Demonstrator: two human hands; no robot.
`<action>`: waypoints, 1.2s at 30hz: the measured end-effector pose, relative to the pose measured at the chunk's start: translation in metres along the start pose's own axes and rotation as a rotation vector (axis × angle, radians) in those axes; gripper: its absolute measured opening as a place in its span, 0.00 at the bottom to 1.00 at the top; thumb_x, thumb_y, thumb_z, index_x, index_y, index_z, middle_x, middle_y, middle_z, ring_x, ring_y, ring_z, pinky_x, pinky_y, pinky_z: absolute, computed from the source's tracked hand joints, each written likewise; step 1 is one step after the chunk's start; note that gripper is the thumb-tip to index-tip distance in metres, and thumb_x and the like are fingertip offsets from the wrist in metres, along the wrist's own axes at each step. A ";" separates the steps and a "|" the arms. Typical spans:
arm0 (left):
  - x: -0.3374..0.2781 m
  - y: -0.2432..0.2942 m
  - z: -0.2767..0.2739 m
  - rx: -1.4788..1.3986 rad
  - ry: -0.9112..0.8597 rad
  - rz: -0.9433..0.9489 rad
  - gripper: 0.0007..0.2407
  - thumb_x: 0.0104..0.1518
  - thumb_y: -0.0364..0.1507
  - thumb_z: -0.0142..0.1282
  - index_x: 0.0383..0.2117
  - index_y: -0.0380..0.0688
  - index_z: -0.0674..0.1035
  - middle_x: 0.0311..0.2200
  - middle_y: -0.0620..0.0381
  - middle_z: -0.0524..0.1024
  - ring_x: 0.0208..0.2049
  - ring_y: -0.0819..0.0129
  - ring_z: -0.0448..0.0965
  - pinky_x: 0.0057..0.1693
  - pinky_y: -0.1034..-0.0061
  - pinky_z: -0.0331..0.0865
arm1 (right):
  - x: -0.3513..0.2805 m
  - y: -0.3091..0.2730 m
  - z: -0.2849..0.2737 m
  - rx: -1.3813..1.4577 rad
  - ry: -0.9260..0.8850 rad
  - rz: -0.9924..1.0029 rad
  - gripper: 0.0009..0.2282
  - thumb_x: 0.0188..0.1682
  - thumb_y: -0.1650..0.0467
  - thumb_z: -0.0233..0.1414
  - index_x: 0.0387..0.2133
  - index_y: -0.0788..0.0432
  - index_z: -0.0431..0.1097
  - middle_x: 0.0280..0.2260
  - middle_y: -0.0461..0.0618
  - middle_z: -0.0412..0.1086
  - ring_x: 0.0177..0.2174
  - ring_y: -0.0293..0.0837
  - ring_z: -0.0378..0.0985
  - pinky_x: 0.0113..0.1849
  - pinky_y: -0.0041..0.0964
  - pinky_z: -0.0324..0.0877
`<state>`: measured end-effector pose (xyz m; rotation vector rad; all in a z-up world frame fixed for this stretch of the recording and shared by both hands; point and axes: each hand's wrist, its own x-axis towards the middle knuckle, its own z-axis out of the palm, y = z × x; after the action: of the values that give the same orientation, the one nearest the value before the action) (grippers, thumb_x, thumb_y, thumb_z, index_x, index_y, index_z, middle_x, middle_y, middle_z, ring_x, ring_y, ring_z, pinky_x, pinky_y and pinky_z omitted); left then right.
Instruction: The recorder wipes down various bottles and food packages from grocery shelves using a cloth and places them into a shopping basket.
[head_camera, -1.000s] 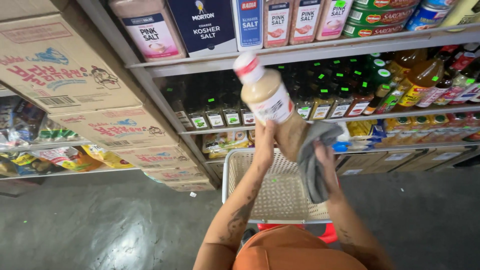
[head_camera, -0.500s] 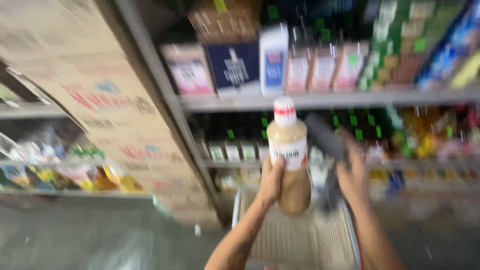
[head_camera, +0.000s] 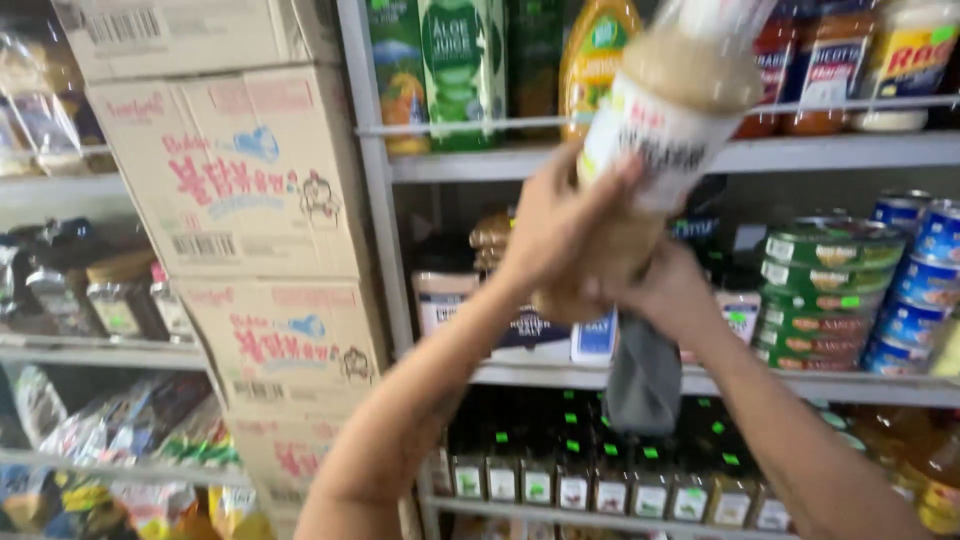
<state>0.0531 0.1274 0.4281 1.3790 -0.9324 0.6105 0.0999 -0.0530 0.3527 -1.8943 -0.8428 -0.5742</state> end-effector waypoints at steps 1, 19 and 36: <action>0.023 0.004 -0.008 0.066 -0.050 0.151 0.29 0.58 0.41 0.63 0.60 0.30 0.74 0.49 0.44 0.82 0.49 0.65 0.82 0.56 0.71 0.77 | 0.021 -0.018 -0.005 -0.047 0.132 -0.142 0.36 0.34 0.58 0.68 0.53 0.66 0.66 0.49 0.56 0.76 0.48 0.47 0.80 0.48 0.42 0.74; 0.154 -0.019 -0.105 0.694 0.298 0.710 0.25 0.60 0.37 0.65 0.62 0.48 0.70 0.53 0.50 0.76 0.52 0.55 0.81 0.54 0.65 0.78 | 0.249 -0.069 -0.021 -0.624 0.566 -0.627 0.32 0.44 0.64 0.70 0.57 0.68 0.62 0.43 0.62 0.77 0.42 0.59 0.81 0.43 0.49 0.76; 0.161 -0.062 -0.103 0.953 0.452 0.234 0.19 0.55 0.42 0.63 0.45 0.41 0.80 0.39 0.48 0.78 0.40 0.49 0.81 0.44 0.58 0.74 | 0.259 -0.046 0.011 -0.691 0.423 -0.104 0.29 0.41 0.59 0.68 0.47 0.68 0.66 0.38 0.65 0.76 0.39 0.61 0.81 0.41 0.52 0.75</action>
<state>0.2090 0.1956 0.5346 1.8355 -0.4185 1.6082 0.2346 0.0518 0.5538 -2.2089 -0.4910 -1.4131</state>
